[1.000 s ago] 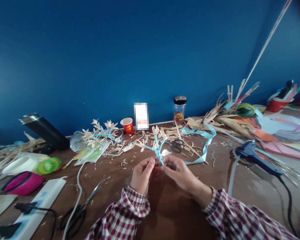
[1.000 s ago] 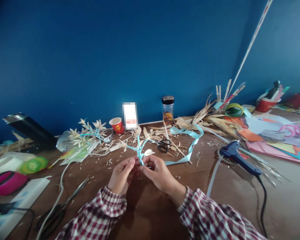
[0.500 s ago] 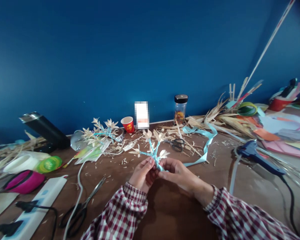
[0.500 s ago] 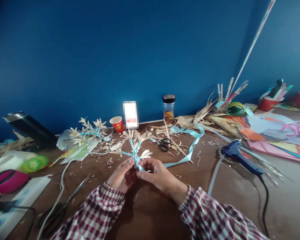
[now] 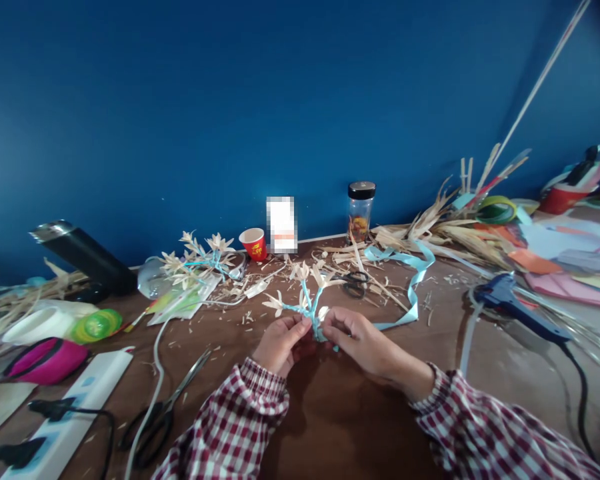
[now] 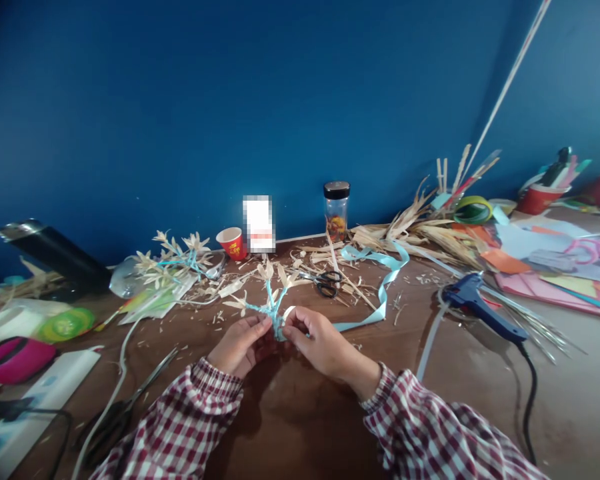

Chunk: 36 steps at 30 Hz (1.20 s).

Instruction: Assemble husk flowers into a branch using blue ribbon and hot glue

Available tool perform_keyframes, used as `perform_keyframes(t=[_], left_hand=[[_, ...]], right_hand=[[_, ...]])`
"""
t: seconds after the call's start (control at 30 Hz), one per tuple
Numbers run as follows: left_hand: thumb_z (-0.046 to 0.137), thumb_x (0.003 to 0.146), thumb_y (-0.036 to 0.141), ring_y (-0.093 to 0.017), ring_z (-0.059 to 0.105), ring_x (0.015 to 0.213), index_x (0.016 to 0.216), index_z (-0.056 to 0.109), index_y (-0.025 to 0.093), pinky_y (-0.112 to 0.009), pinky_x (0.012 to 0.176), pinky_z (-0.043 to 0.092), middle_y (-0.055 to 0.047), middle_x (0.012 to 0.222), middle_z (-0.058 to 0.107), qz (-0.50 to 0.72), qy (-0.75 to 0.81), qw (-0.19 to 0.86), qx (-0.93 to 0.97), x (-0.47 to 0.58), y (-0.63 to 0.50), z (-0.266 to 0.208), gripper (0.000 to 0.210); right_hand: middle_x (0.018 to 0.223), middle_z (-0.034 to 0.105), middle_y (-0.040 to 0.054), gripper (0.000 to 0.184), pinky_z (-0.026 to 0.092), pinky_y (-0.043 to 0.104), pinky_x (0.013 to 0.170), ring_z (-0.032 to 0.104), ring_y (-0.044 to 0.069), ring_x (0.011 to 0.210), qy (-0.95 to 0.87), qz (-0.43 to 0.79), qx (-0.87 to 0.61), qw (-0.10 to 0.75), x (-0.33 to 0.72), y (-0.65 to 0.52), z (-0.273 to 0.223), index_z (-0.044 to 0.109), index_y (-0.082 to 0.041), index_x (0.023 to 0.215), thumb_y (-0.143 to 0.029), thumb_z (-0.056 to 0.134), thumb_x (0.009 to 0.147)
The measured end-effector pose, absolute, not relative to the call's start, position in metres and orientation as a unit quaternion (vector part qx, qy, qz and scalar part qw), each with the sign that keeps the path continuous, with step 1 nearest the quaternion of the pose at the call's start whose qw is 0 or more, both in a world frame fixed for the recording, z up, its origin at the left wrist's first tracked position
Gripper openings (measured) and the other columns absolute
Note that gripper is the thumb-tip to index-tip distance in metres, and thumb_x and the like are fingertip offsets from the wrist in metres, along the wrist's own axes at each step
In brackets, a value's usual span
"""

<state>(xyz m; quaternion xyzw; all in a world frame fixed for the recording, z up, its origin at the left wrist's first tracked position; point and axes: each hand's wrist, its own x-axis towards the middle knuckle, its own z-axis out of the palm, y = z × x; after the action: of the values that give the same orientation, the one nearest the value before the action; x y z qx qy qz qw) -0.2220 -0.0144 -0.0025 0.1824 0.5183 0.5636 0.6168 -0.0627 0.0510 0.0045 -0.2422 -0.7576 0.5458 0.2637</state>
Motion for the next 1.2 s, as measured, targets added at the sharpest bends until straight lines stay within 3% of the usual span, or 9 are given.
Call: perform_keyframes(t=[0.27, 0.47, 0.77, 0.97, 1.2], left_hand=[[0.077, 0.061, 0.029, -0.010, 0.059, 0.062, 0.073, 0.062, 0.014, -0.025, 0.061, 0.051, 0.000, 0.067, 0.063, 0.550, 0.512, 0.628, 0.204, -0.220, -0.016, -0.004, 0.025], [0.078, 0.059, 0.033, -0.009, 0.059, 0.056, 0.071, 0.059, 0.015, -0.023, 0.055, 0.050, 0.001, 0.063, 0.062, 0.552, 0.511, 0.635, 0.176, -0.218, -0.015, -0.006, 0.029], [0.080, 0.055, 0.035, -0.011, 0.060, 0.063, 0.069, 0.058, 0.015, -0.024, 0.058, 0.052, 0.001, 0.067, 0.062, 0.572, 0.535, 0.592, 0.190, -0.214, -0.015, -0.009, 0.033], [0.074, 0.063, 0.039, -0.011, 0.059, 0.065, 0.075, 0.060, 0.014, -0.025, 0.062, 0.052, 0.000, 0.068, 0.062, 0.541, 0.537, 0.601, 0.241, -0.212, -0.017, -0.012, 0.031], [0.075, 0.061, 0.039, -0.010, 0.059, 0.061, 0.075, 0.059, 0.014, -0.025, 0.060, 0.052, 0.000, 0.067, 0.062, 0.549, 0.547, 0.587, 0.236, -0.212, -0.015, -0.017, 0.033]], right_hand=[[0.062, 0.050, -0.0040, 0.011, 0.035, 0.022, 0.053, 0.043, 0.010, 0.058, -0.780, 0.526, -0.258, 0.219, -0.061, 0.056, -0.001, 0.057, -0.017, 0.072, -0.024, 0.053, 0.080], [0.061, 0.050, -0.0043, 0.009, 0.037, 0.022, 0.055, 0.043, 0.010, 0.057, -0.777, 0.540, -0.249, 0.207, -0.061, 0.057, -0.001, 0.058, -0.016, 0.073, -0.021, 0.053, 0.079], [0.070, 0.061, -0.0008, 0.011, 0.041, 0.024, 0.060, 0.051, 0.012, 0.064, -0.798, 0.502, -0.253, 0.218, -0.062, 0.058, -0.006, 0.063, -0.015, 0.078, -0.017, 0.052, 0.078], [0.062, 0.057, -0.0023, 0.011, 0.036, 0.022, 0.052, 0.048, 0.011, 0.057, -0.821, 0.458, -0.275, 0.203, -0.060, 0.058, -0.003, 0.062, -0.014, 0.073, -0.015, 0.052, 0.076], [0.060, 0.057, -0.0028, 0.010, 0.036, 0.023, 0.052, 0.049, 0.011, 0.056, -0.825, 0.431, -0.291, 0.219, -0.060, 0.056, 0.001, 0.061, -0.017, 0.069, -0.013, 0.053, 0.073]])
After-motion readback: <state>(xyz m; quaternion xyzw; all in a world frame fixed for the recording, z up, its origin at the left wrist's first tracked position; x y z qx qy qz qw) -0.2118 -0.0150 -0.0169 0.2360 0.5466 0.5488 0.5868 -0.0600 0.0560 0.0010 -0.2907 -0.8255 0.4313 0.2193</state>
